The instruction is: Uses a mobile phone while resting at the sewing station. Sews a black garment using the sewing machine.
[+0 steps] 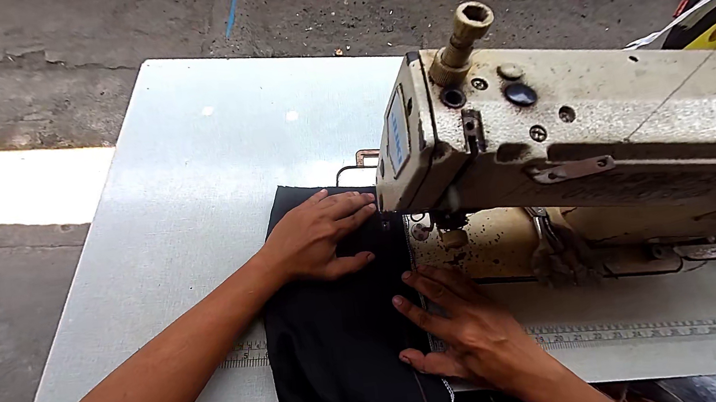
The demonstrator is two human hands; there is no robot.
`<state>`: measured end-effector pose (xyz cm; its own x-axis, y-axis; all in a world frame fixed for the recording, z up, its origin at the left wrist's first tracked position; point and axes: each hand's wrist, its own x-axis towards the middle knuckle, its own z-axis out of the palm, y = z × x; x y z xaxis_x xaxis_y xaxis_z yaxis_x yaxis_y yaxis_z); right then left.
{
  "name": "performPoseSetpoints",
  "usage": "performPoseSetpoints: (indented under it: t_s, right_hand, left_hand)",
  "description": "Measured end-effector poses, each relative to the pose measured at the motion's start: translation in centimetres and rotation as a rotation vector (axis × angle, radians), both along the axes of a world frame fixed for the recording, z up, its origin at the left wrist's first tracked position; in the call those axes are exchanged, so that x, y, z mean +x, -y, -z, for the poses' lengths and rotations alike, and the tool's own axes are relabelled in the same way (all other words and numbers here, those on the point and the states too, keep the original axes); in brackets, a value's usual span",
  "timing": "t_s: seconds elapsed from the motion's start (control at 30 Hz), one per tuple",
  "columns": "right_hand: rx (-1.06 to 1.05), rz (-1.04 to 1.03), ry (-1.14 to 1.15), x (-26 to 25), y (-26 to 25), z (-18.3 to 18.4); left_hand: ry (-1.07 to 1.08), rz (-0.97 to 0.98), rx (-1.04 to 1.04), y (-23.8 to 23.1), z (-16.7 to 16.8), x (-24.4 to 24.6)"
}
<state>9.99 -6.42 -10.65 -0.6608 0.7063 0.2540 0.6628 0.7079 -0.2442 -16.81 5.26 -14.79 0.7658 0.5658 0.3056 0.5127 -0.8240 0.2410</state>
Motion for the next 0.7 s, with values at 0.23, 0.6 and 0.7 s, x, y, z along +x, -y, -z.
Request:
performPoseSetpoints:
  t_s: [0.23, 0.6, 0.7]
  right_hand:
    - [-0.028, 0.031, -0.018, -0.7, 0.9, -0.3]
    - [0.021, 0.056, 0.012, -0.8, 2.5, 0.0]
    - [0.0, 0.062, -0.003, -1.0, 2.1, -0.1]
  left_hand:
    - [-0.016, -0.33, -0.164, 11.2, -5.6, 4.1]
    - [0.018, -0.221, -0.192, 9.1, -1.8, 1.4]
    - [0.009, -0.235, -0.17, 8.7, -1.2, 1.2]
